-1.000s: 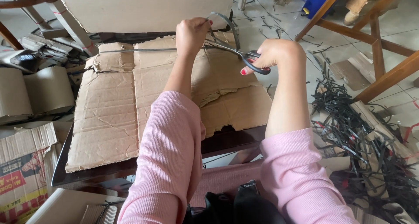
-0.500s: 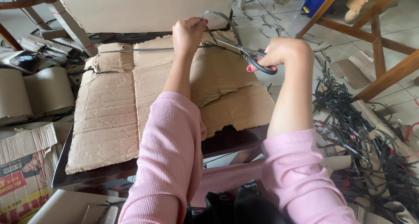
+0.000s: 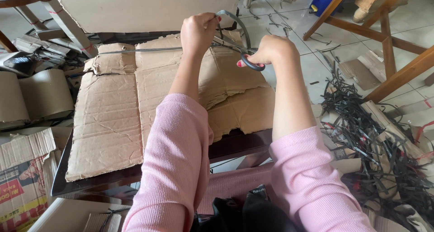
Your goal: The person sits on the floor and uses scissors to cut a long black cable into smaller pieces. They repeatedly pick up sections of the cable, cut them, and place the pieces on the floor.
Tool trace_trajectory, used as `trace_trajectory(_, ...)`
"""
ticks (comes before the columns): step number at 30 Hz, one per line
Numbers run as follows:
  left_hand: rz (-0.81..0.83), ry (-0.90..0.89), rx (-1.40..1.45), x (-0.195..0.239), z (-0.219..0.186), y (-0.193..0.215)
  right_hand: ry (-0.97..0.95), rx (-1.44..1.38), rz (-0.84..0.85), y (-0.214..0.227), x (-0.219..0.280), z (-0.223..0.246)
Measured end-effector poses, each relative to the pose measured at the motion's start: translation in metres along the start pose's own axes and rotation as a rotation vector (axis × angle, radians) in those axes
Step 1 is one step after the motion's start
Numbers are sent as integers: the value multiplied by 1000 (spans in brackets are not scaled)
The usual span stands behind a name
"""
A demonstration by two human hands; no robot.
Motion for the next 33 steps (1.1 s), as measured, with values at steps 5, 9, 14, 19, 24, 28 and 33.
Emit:
trace_trajectory(5, -32, -73, -26, -2, -4, -2, 14, -48, -36, -2, 2, 9)
trace_trajectory(9, 7, -78, -41, -2, -5, -5, 32, -78, -29, -2, 8, 14)
trace_trajectory(14, -2, -117, -11, -3, -6, -8, 39, -113, 8, 1, 19, 19)
trace_trajectory(19, 11, -113, 1, -2, -2, -14, 11, -170, 30, 3, 25, 16)
trace_trajectory(24, 10, -157, -6, -3, -9, -12, 75, -57, 76, -4, 21, 19)
trace_trajectory(28, 21, -195, 8, -4, -17, -10, 92, -23, 97, -11, 16, 24)
trace_trajectory(33, -4, -231, 3, -5, -22, -6, 87, 78, 86, -21, 3, 26)
Point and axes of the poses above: each hand's wrist, its own x-axis away from the middle knuckle, its own y-axis out of the back of the hand, z = x × y, the point moved 7 cm from there along -x, towards the middle knuckle, and after that the axes turned 14 degrees about -x, right-handed, at the moved point
